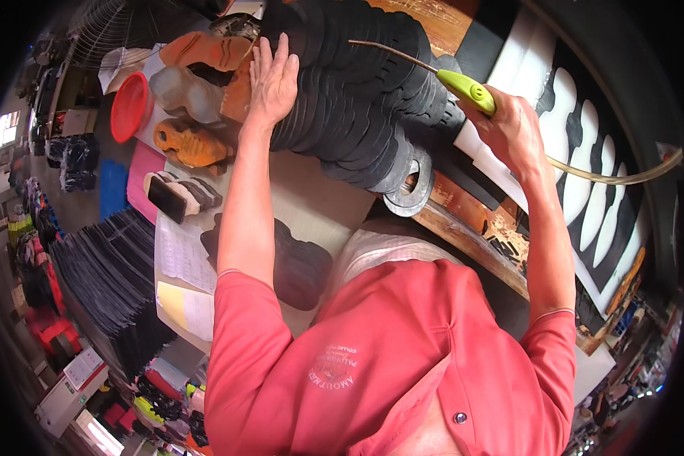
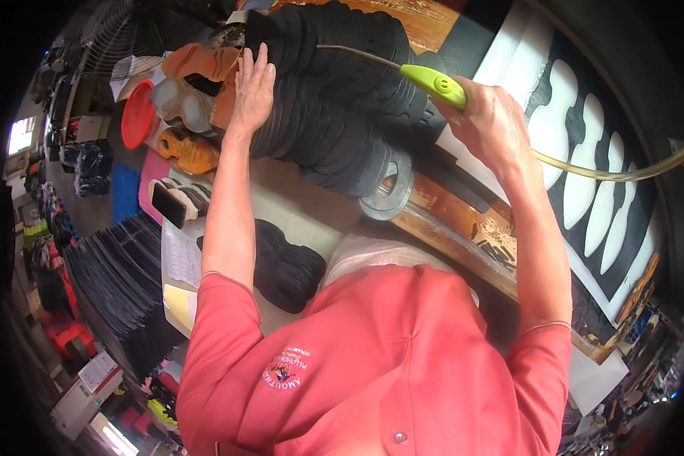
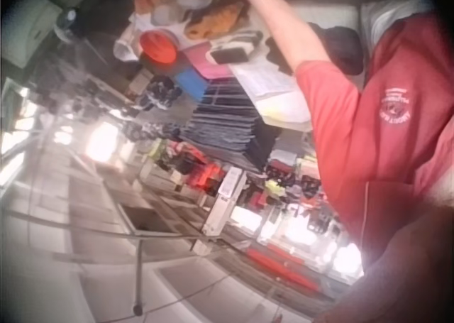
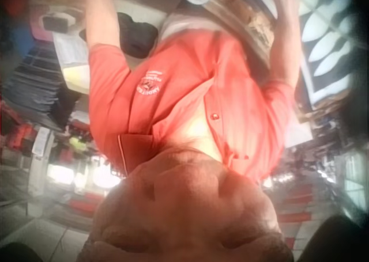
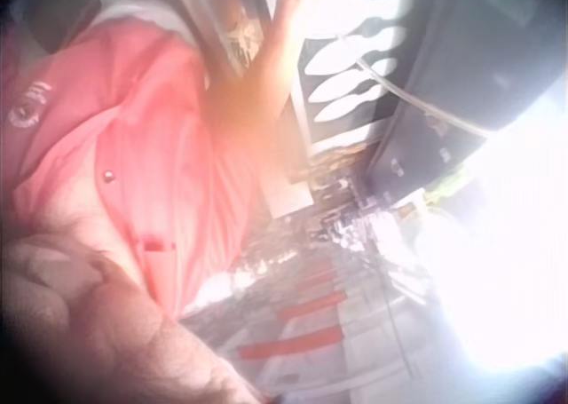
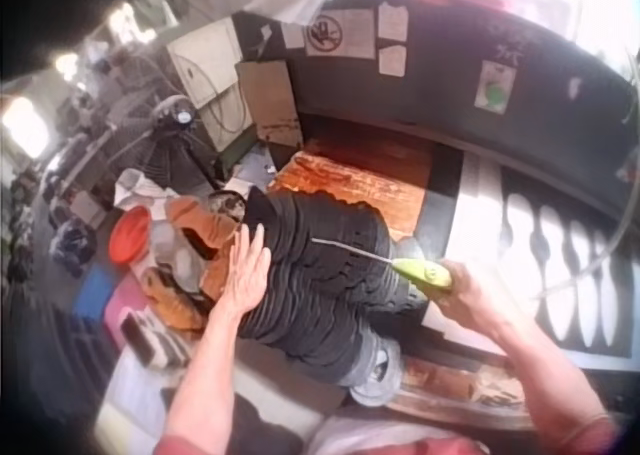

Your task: The person repeatedly cleans black shoe soles using a green handheld tool connected to a hose. They hold each sole with one hand and scrub the tread with the other, then place the cleaned soles on a nearby table. The process is repeated for multiple soles throughout the clip.

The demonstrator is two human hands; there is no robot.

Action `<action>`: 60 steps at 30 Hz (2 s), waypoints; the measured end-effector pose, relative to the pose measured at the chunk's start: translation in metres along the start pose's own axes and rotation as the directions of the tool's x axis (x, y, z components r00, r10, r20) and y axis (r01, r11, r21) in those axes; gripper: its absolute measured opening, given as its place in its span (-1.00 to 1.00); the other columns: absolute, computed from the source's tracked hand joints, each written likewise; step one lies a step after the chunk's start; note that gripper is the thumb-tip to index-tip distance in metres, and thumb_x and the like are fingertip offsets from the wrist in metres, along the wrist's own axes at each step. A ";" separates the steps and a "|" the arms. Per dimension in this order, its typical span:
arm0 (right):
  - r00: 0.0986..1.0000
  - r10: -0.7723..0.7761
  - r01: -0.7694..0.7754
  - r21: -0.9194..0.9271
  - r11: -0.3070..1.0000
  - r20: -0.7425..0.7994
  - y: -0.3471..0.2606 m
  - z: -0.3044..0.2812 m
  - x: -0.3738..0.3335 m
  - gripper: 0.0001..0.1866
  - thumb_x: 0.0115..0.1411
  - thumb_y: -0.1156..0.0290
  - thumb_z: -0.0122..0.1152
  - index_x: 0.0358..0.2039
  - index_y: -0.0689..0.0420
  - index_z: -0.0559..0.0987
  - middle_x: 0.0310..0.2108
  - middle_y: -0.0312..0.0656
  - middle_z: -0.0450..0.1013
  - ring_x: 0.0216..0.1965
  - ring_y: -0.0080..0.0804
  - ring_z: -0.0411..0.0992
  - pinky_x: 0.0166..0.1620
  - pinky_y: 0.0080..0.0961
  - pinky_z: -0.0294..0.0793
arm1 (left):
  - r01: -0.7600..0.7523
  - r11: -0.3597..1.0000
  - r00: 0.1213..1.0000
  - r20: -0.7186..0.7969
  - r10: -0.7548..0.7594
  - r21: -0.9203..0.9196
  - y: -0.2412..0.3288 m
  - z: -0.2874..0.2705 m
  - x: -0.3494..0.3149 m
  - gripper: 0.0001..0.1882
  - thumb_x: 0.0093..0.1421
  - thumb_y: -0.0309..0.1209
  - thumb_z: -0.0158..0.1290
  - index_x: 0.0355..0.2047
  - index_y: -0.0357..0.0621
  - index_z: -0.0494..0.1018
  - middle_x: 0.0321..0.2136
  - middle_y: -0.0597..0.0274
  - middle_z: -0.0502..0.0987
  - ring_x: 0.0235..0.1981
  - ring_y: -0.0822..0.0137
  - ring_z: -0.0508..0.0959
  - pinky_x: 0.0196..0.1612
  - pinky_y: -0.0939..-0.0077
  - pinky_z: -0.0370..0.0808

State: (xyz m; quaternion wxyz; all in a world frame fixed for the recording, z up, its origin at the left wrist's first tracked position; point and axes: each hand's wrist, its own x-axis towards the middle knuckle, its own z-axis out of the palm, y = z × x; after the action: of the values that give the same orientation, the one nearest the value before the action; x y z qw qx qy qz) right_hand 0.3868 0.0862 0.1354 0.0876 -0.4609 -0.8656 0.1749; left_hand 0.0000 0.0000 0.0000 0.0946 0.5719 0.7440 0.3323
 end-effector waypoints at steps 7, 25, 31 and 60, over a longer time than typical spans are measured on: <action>0.975 -0.127 0.132 -0.016 0.991 0.180 0.018 -0.010 -0.038 -0.83 0.28 0.33 0.44 -0.20 0.12 0.70 -0.47 0.05 0.61 -0.42 0.13 0.60 -0.28 -0.10 0.59 | -0.016 0.999 0.999 0.029 0.015 0.033 -0.002 0.000 -0.001 -0.28 0.57 0.12 -0.26 0.60 0.10 0.05 0.56 -0.39 -0.07 0.58 -0.41 -0.11 0.57 -0.25 -0.15; 0.997 -0.013 0.017 -0.055 0.998 0.075 0.013 -0.003 -0.014 -0.84 0.30 0.34 0.39 -0.21 0.15 0.68 -0.43 0.09 0.62 -0.33 0.15 0.63 -0.21 -0.06 0.61 | -0.073 0.987 0.997 -0.005 0.075 0.141 -0.016 -0.006 0.004 -0.35 0.52 0.12 -0.10 0.54 0.29 0.24 0.55 -0.28 0.06 0.54 -0.47 0.00 0.52 -0.43 -0.09; 0.983 0.166 -0.165 -0.014 0.986 0.083 0.029 -0.012 -0.015 -0.75 0.36 0.22 0.37 -0.12 0.13 0.70 -0.39 0.09 0.64 -0.34 0.10 0.64 -0.20 -0.08 0.60 | -0.069 0.994 0.997 -0.022 0.071 0.089 -0.021 -0.012 0.016 -0.32 0.50 0.14 -0.05 0.54 0.27 0.24 0.52 -0.31 0.12 0.54 -0.39 0.05 0.53 -0.35 -0.07; 0.912 0.341 -0.313 -0.151 0.938 0.227 0.039 -0.062 -0.145 -0.76 0.24 0.30 0.48 -0.32 0.18 0.61 -0.45 0.08 0.59 -0.37 0.15 0.60 -0.29 -0.06 0.54 | -0.097 0.995 0.995 -0.016 0.098 0.035 -0.021 -0.011 0.014 -0.45 0.60 -0.13 -0.25 0.54 0.19 0.24 0.55 -0.28 0.07 0.58 -0.34 -0.02 0.56 -0.29 -0.18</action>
State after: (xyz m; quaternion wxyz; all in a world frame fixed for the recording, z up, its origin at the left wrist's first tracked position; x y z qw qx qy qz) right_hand 0.5171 -0.0005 0.1792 -0.0784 -0.5779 -0.7885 0.1953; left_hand -0.0268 0.0058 -0.0013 0.0620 0.6062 0.7215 0.3287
